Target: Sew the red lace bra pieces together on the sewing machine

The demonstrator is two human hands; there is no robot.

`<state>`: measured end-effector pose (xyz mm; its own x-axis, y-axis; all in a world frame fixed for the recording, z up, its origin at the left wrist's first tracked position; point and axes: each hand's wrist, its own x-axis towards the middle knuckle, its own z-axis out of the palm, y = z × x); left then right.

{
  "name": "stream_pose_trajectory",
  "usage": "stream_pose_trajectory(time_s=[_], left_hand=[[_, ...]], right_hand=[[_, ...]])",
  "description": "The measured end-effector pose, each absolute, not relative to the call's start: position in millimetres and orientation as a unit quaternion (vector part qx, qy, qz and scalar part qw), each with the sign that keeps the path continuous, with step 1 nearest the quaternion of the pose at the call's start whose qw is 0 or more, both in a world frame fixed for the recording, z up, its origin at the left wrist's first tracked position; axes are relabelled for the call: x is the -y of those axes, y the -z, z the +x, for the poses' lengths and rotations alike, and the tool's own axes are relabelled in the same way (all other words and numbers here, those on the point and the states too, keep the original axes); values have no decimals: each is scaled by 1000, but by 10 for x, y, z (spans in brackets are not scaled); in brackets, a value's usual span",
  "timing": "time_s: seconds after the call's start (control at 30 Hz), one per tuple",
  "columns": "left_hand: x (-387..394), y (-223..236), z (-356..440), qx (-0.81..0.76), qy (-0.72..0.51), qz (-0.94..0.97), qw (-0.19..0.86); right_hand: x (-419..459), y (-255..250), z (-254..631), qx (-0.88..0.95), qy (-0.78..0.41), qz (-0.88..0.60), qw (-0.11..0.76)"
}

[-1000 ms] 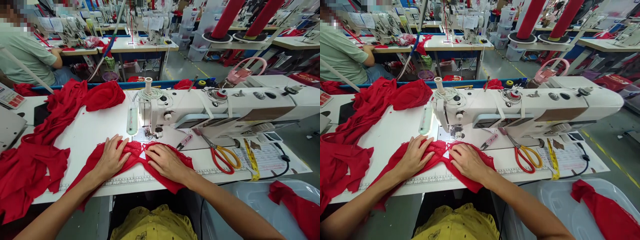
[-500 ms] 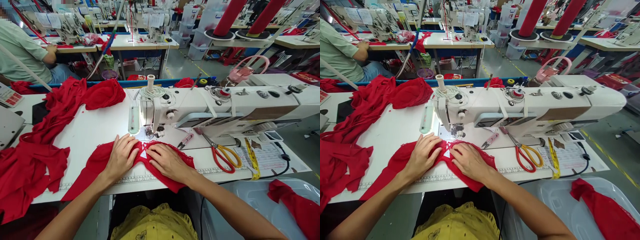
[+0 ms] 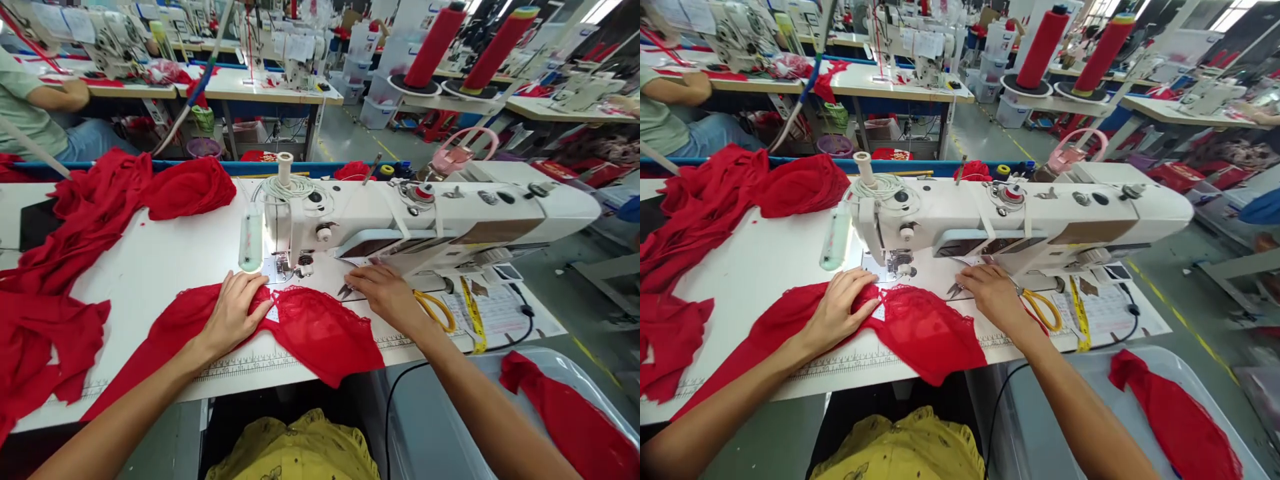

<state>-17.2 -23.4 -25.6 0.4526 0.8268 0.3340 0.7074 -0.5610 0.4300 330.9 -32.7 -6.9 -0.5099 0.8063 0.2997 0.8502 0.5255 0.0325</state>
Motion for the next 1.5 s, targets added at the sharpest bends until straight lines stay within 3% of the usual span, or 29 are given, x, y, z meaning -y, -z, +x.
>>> stream_pose_trajectory(time_s=[0.2, 0.3, 0.43, 0.6, 1.0, 1.3, 1.5], left_hand=[[241, 227, -180, -464, -258, 836, 136], [252, 237, -178, -467, -267, 831, 141], [258, 232, -168, -461, -269, 832, 149], [223, 192, -132, -448, -255, 841, 163], [121, 60, -95, -459, -232, 783, 352], [57, 56, -82, -469, -264, 724, 432], [54, 41, -90, -472, -260, 732, 417]], right_hand=[[313, 92, 3286, 883, 185, -422, 95], [389, -4, 3163, 852, 190, -465, 147], [574, -120, 2701, 815, 36, -534, 222], [494, -79, 2139, 812, -99, -568, 92], [311, -120, 2110, 776, -198, -578, 156], [530, -51, 2046, 770, -99, -573, 265], [571, -63, 1965, 830, 50, -518, 200]])
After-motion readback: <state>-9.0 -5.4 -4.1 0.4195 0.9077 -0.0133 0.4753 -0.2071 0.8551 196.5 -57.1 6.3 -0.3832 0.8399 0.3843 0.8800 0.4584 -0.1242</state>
